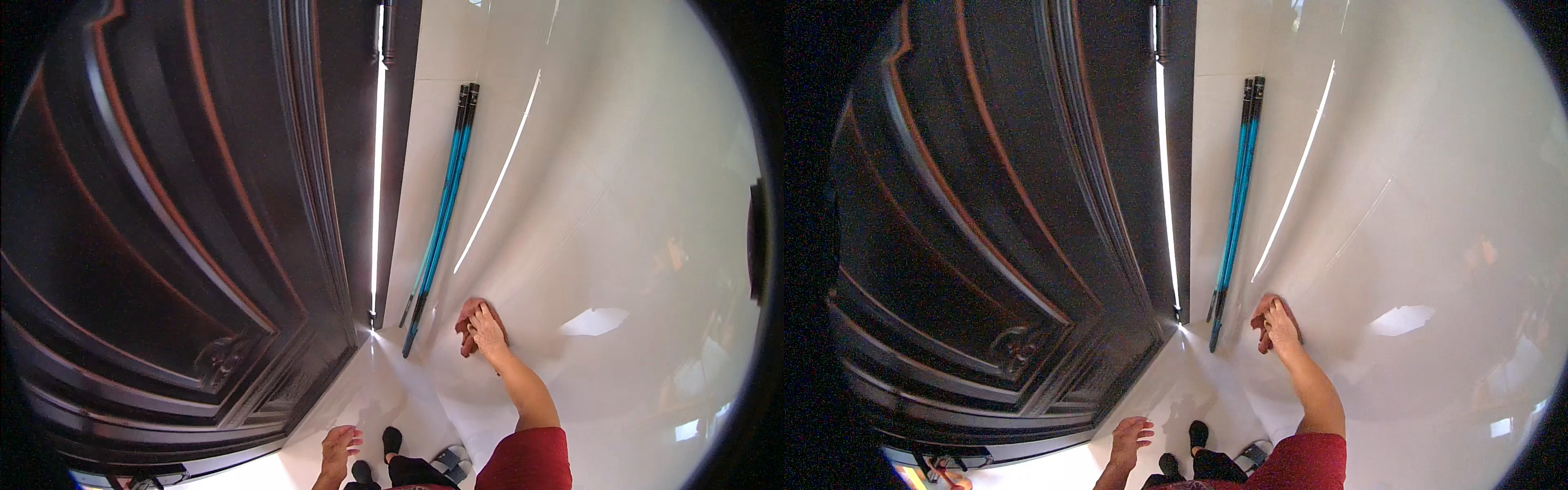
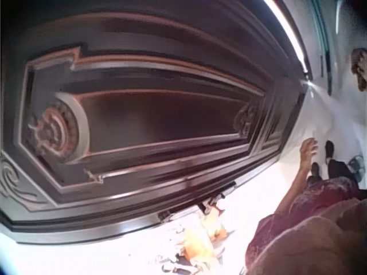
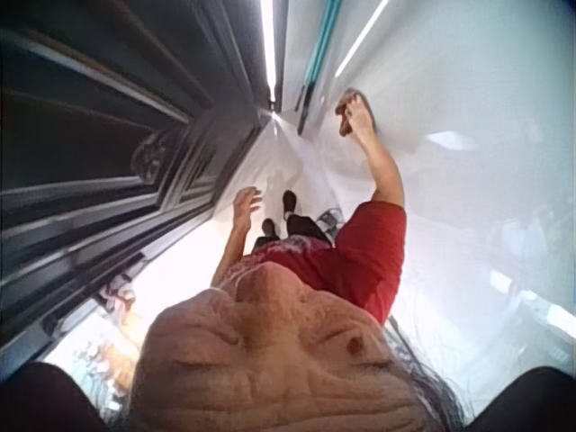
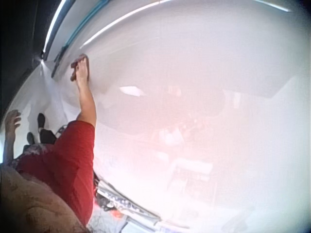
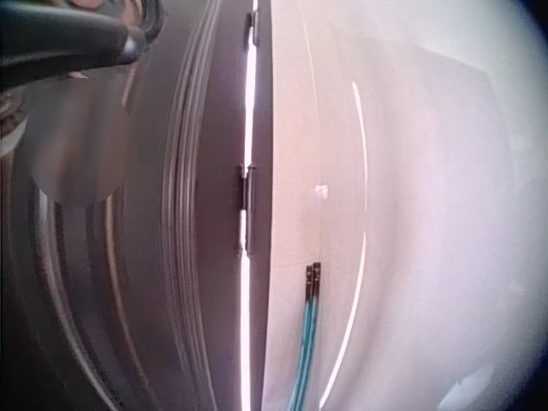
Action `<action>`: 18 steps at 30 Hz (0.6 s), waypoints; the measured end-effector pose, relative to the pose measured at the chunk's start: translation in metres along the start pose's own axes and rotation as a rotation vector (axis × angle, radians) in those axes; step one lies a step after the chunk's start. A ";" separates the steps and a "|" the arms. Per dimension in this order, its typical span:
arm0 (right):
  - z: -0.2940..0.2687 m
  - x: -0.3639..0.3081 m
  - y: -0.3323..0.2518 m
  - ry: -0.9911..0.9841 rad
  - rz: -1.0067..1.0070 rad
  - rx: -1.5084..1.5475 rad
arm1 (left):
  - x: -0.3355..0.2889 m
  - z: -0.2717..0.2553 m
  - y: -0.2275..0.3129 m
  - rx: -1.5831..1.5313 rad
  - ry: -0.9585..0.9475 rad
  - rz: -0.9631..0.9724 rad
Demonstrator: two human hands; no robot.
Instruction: The person wipes a white tiled wall with a brown cloth, moving from the upper sections down to the floor level. They then proceed to wipe the surface of a dark brown wooden door, cleaning the panels and the handle area.
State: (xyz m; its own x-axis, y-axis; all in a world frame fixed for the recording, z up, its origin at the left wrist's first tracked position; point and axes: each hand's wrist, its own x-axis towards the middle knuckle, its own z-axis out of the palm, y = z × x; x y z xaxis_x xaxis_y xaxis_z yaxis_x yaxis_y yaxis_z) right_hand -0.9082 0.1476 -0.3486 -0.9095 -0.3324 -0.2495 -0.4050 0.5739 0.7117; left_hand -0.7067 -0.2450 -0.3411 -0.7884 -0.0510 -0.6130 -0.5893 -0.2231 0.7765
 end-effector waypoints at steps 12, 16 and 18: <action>-0.181 -0.117 0.148 0.557 0.562 -0.032 | -0.045 -0.013 -0.022 0.127 -0.266 0.037; -0.253 -0.203 0.198 0.819 0.845 -0.319 | -0.066 -0.025 -0.020 0.170 -0.323 0.082; -0.277 -0.246 0.211 0.789 0.985 -0.471 | -0.073 -0.035 -0.023 0.166 -0.329 0.091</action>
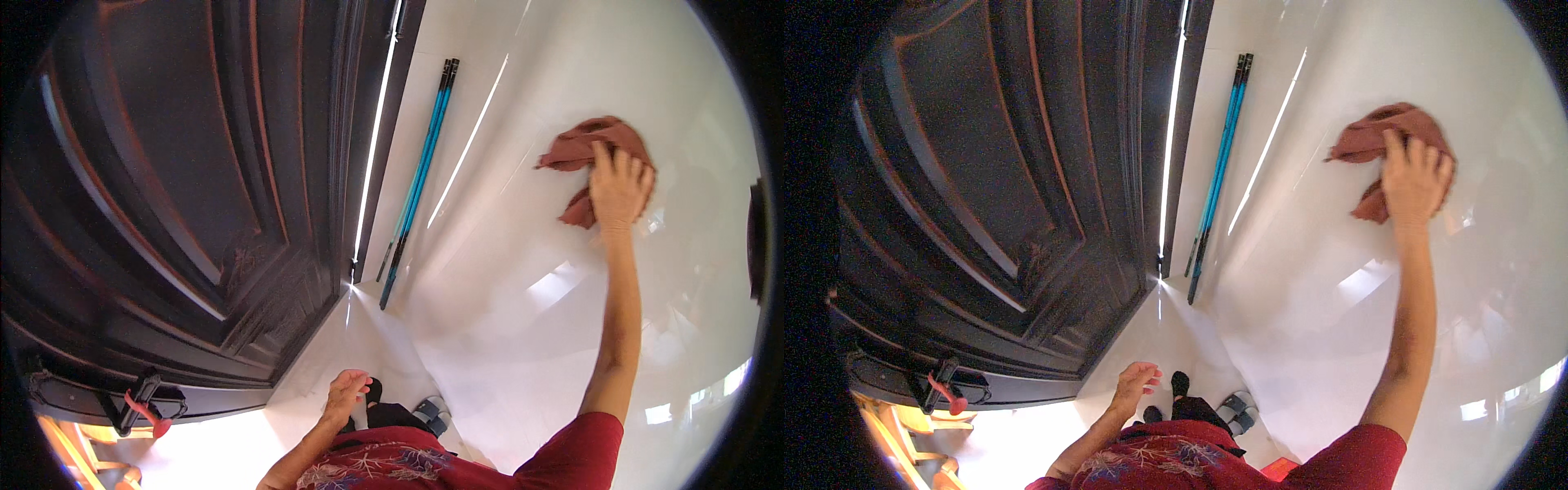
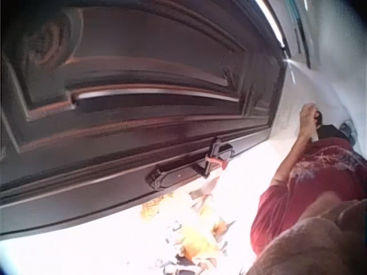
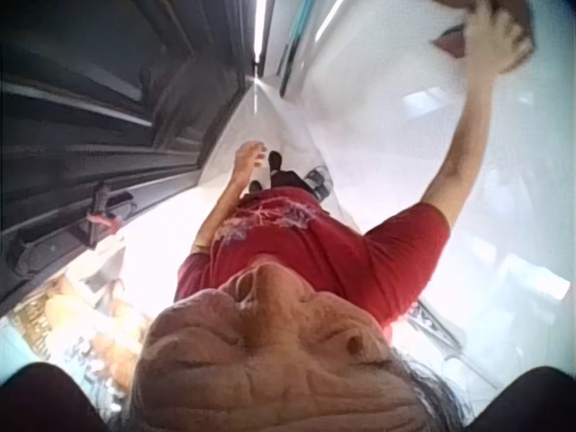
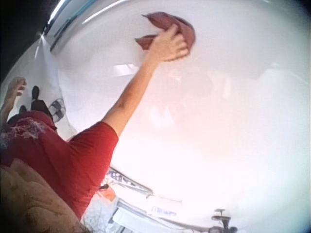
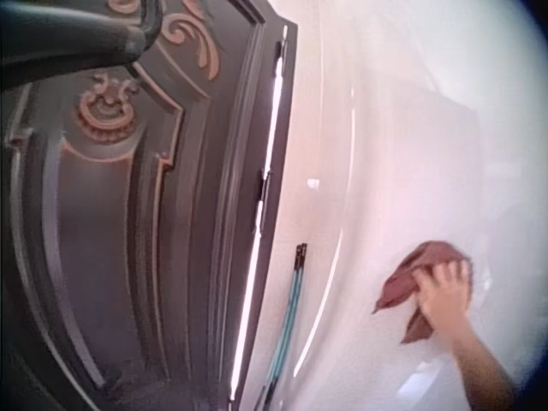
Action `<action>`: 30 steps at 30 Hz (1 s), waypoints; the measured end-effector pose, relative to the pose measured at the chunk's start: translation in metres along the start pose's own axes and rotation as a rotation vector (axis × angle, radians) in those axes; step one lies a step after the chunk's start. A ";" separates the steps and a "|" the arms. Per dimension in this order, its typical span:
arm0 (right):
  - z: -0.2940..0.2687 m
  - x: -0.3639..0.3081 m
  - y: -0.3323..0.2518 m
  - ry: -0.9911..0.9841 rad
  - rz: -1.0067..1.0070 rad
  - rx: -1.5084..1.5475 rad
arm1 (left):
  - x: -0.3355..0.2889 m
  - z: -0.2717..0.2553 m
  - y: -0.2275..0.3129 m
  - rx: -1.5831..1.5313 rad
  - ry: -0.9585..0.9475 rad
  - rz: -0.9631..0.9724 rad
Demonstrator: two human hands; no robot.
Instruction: The person wipes a white tiled wall with a brown cloth, moving from the upper sections down to the floor level. They then proceed to wipe the surface of a dark brown wooden door, cleaning the panels and the handle area.
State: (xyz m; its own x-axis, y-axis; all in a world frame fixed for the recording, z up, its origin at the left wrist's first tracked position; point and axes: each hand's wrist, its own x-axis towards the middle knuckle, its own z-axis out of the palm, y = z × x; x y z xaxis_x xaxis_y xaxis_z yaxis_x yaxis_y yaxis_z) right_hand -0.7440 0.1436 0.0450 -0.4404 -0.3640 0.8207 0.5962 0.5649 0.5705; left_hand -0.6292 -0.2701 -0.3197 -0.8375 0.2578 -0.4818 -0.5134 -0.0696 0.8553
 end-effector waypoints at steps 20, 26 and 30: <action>-0.041 -0.087 0.014 -0.070 -0.004 -0.114 | -0.046 0.001 -0.056 0.014 0.029 -0.084; -0.030 -0.178 -0.046 -0.233 -0.201 0.299 | -0.060 0.015 -0.081 0.078 0.007 -0.133; -0.043 -0.248 -0.050 -0.364 -0.313 0.448 | -0.067 0.026 -0.101 0.079 -0.001 -0.145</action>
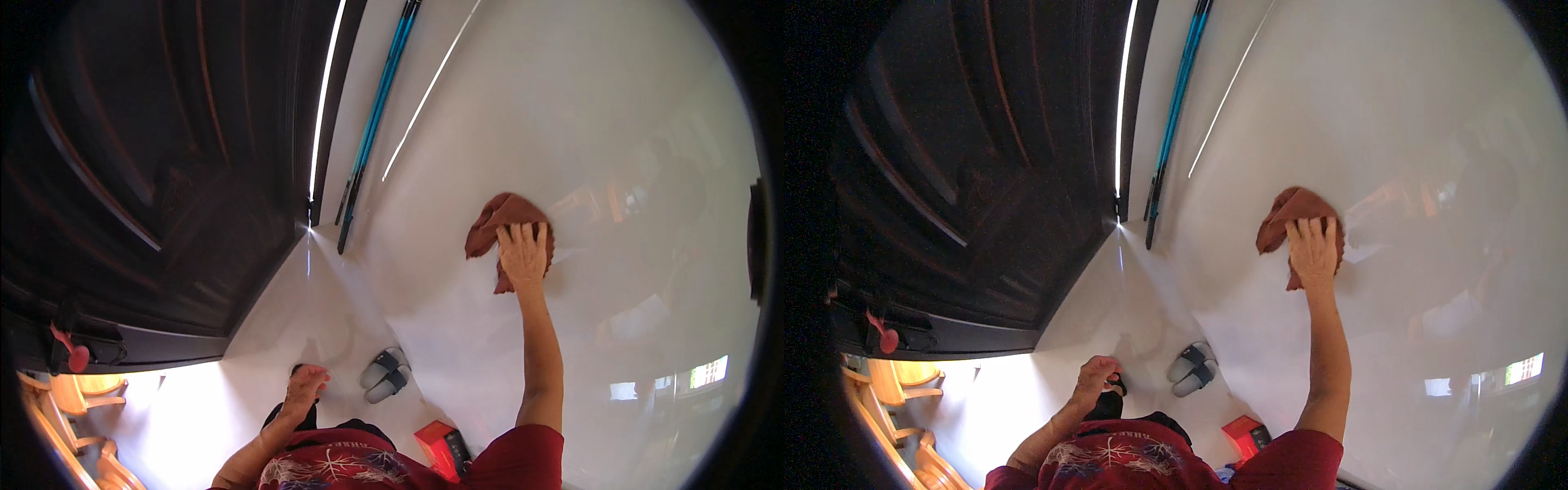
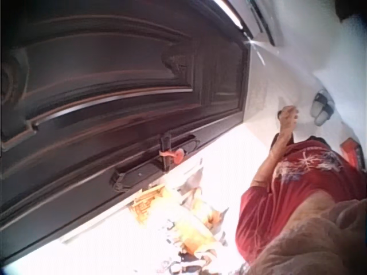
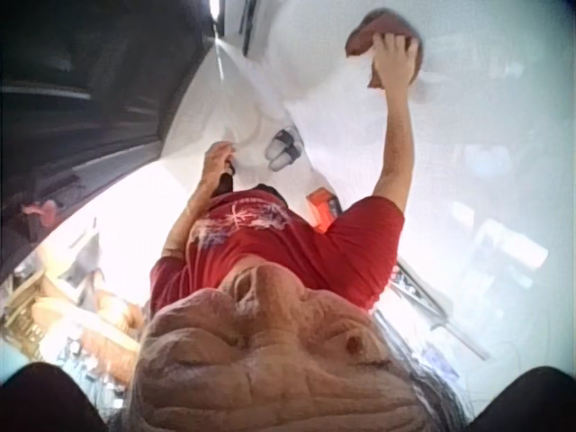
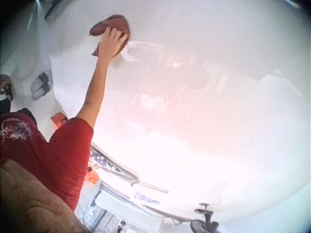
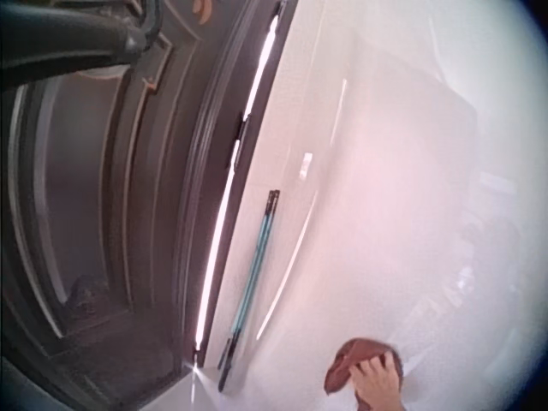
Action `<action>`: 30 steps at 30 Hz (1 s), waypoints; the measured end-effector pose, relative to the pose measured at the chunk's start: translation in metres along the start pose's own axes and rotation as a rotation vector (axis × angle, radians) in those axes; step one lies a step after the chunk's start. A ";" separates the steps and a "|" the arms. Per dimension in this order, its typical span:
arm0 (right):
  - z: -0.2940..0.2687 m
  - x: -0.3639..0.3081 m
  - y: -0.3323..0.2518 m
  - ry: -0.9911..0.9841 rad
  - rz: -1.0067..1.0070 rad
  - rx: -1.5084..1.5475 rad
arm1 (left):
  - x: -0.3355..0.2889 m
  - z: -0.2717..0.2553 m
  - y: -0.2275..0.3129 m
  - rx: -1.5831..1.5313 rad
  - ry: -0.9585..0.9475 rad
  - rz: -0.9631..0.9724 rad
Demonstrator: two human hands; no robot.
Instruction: The person wipes a white tiled wall with a brown cloth, moving from the upper sections down to the floor level. They then proceed to wipe the surface of a dark brown wooden door, cleaning the panels and the handle area.
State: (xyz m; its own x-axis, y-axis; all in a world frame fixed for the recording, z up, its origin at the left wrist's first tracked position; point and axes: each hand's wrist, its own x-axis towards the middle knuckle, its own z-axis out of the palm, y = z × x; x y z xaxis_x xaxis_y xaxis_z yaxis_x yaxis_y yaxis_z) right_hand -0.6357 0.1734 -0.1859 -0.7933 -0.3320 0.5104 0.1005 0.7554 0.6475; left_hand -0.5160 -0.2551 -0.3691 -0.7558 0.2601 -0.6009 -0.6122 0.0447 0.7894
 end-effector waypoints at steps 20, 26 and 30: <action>-0.069 -0.313 0.022 -0.242 -0.247 0.235 | -0.099 0.124 -0.125 -0.078 -0.038 0.244; -0.118 -0.393 0.038 -0.187 -0.216 0.255 | -0.120 0.143 -0.154 -0.083 -0.033 0.300; -0.134 -0.439 0.052 -0.152 -0.149 0.239 | -0.132 0.151 -0.145 -0.135 0.003 0.314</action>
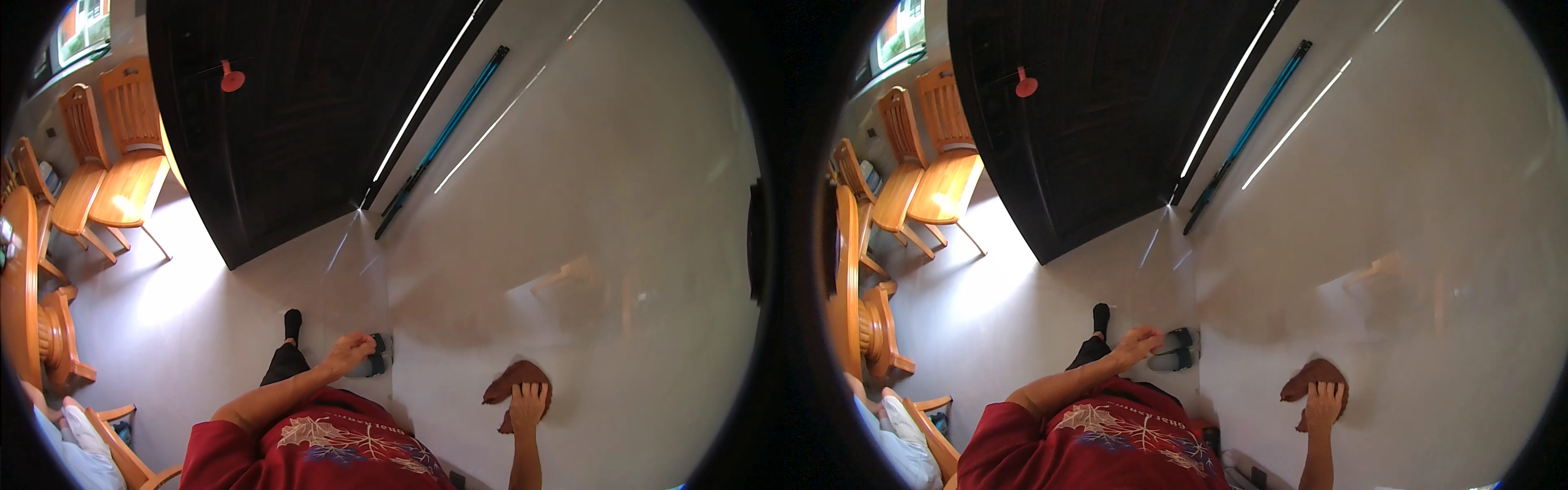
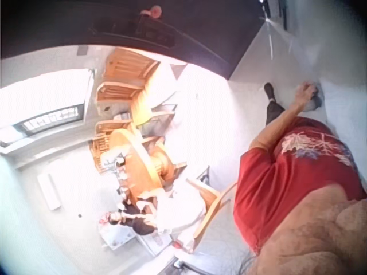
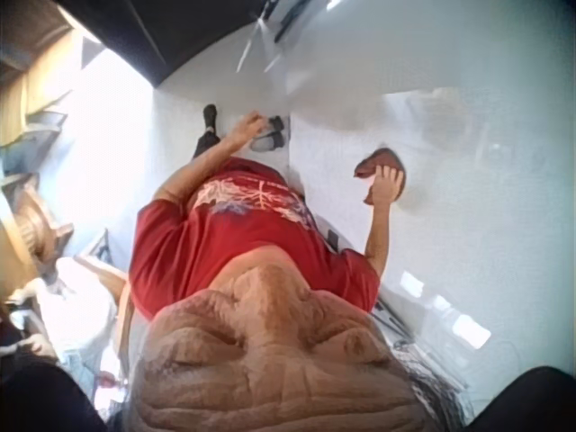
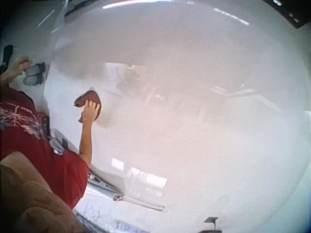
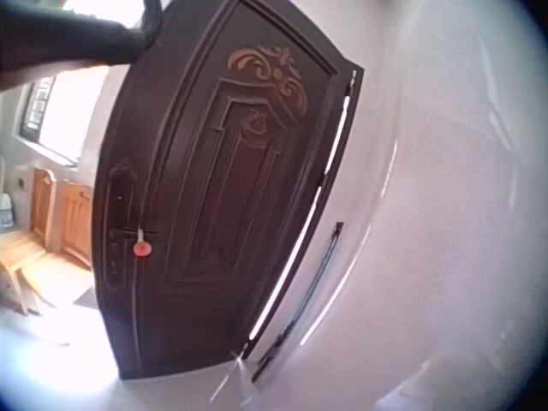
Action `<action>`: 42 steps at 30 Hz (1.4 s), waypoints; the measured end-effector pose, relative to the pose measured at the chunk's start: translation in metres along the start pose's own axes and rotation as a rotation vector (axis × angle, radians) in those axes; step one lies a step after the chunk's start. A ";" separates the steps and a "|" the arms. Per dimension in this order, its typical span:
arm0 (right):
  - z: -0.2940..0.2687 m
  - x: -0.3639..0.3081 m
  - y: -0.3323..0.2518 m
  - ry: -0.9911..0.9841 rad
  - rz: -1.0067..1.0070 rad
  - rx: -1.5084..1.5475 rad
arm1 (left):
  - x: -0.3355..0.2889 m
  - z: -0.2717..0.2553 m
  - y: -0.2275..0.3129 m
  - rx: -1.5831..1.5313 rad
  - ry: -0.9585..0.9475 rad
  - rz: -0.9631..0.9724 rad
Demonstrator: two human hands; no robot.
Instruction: The person wipes a white tiled wall with a brown cloth, moving from the upper sections down to the floor level. They then proceed to wipe the surface of a dark brown wooden door, cleaning the panels and the handle area.
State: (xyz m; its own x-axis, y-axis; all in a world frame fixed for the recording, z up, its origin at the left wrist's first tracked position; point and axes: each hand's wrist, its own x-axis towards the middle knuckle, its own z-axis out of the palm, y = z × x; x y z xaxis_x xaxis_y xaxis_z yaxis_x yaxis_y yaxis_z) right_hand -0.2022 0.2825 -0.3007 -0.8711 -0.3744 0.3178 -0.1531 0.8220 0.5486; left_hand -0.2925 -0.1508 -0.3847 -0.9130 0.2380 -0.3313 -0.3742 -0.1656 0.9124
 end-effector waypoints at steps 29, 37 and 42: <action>0.043 0.262 0.039 0.140 0.255 -0.157 | 0.127 -0.154 -0.059 1.463 -0.943 -0.162; 0.043 0.355 0.044 0.191 0.233 -0.192 | 0.207 -0.162 -0.009 1.255 -0.883 -0.233; 0.041 0.375 0.042 0.318 0.249 -0.187 | 0.237 -0.174 -0.013 1.016 -1.184 -0.405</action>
State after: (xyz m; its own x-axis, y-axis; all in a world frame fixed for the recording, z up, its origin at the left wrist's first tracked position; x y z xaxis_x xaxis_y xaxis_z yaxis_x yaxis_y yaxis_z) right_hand -0.5545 0.1944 -0.1905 -0.6796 -0.3124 0.6637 0.1558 0.8227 0.5468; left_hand -0.5318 -0.2588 -0.5171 0.0262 0.7547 -0.6555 0.1494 0.6454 0.7490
